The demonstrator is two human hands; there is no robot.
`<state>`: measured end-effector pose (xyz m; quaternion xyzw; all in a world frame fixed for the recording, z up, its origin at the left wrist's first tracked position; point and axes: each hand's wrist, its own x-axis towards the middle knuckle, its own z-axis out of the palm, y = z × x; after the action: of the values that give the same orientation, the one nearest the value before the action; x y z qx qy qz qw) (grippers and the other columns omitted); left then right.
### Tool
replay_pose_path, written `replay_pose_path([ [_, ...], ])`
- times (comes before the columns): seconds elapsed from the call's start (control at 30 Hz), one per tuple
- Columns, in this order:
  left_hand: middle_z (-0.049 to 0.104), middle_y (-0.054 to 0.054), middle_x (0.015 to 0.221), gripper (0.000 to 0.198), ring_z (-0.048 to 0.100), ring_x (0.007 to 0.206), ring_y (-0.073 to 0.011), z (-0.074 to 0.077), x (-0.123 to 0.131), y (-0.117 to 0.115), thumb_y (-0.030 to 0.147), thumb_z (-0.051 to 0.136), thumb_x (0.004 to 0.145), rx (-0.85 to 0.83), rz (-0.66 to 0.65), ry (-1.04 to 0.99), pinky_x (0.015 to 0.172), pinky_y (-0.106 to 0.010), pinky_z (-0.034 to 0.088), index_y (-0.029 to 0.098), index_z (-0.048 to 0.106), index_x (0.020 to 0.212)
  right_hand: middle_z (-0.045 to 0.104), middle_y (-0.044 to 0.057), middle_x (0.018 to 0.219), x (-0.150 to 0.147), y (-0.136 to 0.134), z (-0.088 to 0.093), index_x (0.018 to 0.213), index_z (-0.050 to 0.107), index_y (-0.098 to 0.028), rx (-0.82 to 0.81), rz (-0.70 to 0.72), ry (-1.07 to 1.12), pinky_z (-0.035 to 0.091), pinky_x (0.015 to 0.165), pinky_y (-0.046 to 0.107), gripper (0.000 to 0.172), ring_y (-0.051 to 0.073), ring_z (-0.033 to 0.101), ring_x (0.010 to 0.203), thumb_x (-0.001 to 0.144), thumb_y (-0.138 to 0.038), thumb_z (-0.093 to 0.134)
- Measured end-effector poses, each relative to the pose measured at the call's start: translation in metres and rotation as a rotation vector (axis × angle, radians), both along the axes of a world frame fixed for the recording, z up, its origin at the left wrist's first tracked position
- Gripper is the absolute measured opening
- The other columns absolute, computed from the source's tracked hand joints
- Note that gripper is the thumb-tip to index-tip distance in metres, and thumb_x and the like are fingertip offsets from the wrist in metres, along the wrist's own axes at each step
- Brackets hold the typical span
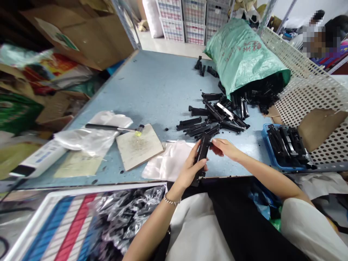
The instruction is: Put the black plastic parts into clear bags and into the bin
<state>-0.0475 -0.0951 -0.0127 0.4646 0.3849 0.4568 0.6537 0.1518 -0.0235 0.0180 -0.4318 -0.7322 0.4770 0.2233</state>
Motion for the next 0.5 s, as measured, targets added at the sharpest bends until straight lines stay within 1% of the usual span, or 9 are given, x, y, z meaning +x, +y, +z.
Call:
replay_pose_path([
  [0.07,0.063,-0.001,0.096,0.085,0.068,0.066,-0.0129,0.000,0.002,0.005,0.044,0.065,0.090,-0.060,-0.019,-0.065,0.062,-0.027,0.055,0.031,0.020,0.161,0.062,0.006,0.079,0.007,0.007,0.006,0.091,0.059,-0.019,0.254,-0.039,-0.125,0.047,0.064,0.030,0.052,0.018,0.058,0.073,0.097,-0.068,0.042],
  [0.13,0.064,-0.001,0.096,0.087,0.068,0.066,-0.0134,0.002,0.008,0.009,0.045,0.065,0.090,-0.104,-0.041,-0.100,0.061,-0.027,0.055,0.032,0.018,0.162,0.064,0.009,0.086,0.012,0.015,0.010,0.087,0.059,-0.020,0.445,-0.020,-0.243,0.047,0.075,0.034,0.048,0.022,0.059,0.086,0.096,-0.065,0.048],
  [0.17,0.065,-0.001,0.096,0.088,0.068,0.066,-0.0136,0.002,0.011,0.011,0.045,0.066,0.090,-0.116,-0.045,-0.108,0.060,-0.027,0.054,0.032,0.018,0.162,0.064,0.009,0.085,0.014,0.018,0.011,0.085,0.058,-0.020,0.461,-0.014,-0.270,0.046,0.076,0.034,0.047,0.022,0.059,0.086,0.098,-0.063,0.045],
  [0.2,0.066,-0.001,0.095,0.089,0.068,0.066,-0.0138,0.003,0.015,0.014,0.045,0.067,0.089,-0.122,-0.034,-0.114,0.060,-0.027,0.054,0.031,0.018,0.162,0.063,0.007,0.081,0.015,0.020,0.011,0.084,0.058,-0.020,0.420,-0.014,-0.273,0.046,0.074,0.033,0.048,0.021,0.059,0.082,0.101,-0.061,0.040],
  [0.3,0.068,-0.002,0.091,0.089,0.068,0.071,-0.0154,0.004,0.025,0.025,0.045,0.069,0.086,-0.143,0.099,-0.130,0.066,-0.029,0.056,0.026,0.024,0.160,0.060,0.002,0.071,0.013,0.017,0.007,0.088,0.056,-0.020,0.182,-0.045,-0.233,0.044,0.064,0.029,0.052,0.016,0.057,0.066,0.107,-0.056,0.023],
  [0.33,0.069,-0.002,0.091,0.087,0.069,0.075,-0.0162,0.004,0.027,0.029,0.044,0.069,0.086,-0.159,0.153,-0.136,0.069,-0.029,0.056,0.025,0.026,0.160,0.061,0.001,0.072,0.012,0.013,0.004,0.090,0.057,-0.020,0.160,-0.029,-0.245,0.043,0.063,0.028,0.053,0.016,0.057,0.065,0.107,-0.055,0.022],
  [0.37,0.070,-0.003,0.093,0.084,0.069,0.078,-0.0170,0.005,0.029,0.032,0.045,0.067,0.087,-0.178,0.197,-0.144,0.071,-0.029,0.056,0.025,0.028,0.159,0.063,0.003,0.075,0.012,0.006,0.002,0.093,0.058,-0.020,0.198,0.006,-0.276,0.044,0.063,0.029,0.051,0.016,0.058,0.067,0.107,-0.056,0.025],
  [0.43,0.071,-0.004,0.098,0.078,0.070,0.083,-0.0178,0.007,0.031,0.037,0.045,0.063,0.090,-0.217,0.237,-0.164,0.072,-0.029,0.057,0.026,0.030,0.158,0.068,0.007,0.086,0.011,-0.009,-0.004,0.098,0.061,-0.018,0.418,0.105,-0.373,0.044,0.067,0.031,0.045,0.019,0.061,0.077,0.105,-0.055,0.037],
  [0.5,0.071,-0.004,0.100,0.073,0.070,0.082,-0.0177,0.008,0.034,0.039,0.046,0.064,0.090,-0.258,0.221,-0.186,0.069,-0.028,0.057,0.025,0.037,0.154,0.069,0.011,0.092,0.012,-0.024,-0.012,0.098,0.063,-0.017,0.645,0.216,-0.451,0.044,0.070,0.033,0.037,0.022,0.062,0.084,0.104,-0.049,0.045],
])
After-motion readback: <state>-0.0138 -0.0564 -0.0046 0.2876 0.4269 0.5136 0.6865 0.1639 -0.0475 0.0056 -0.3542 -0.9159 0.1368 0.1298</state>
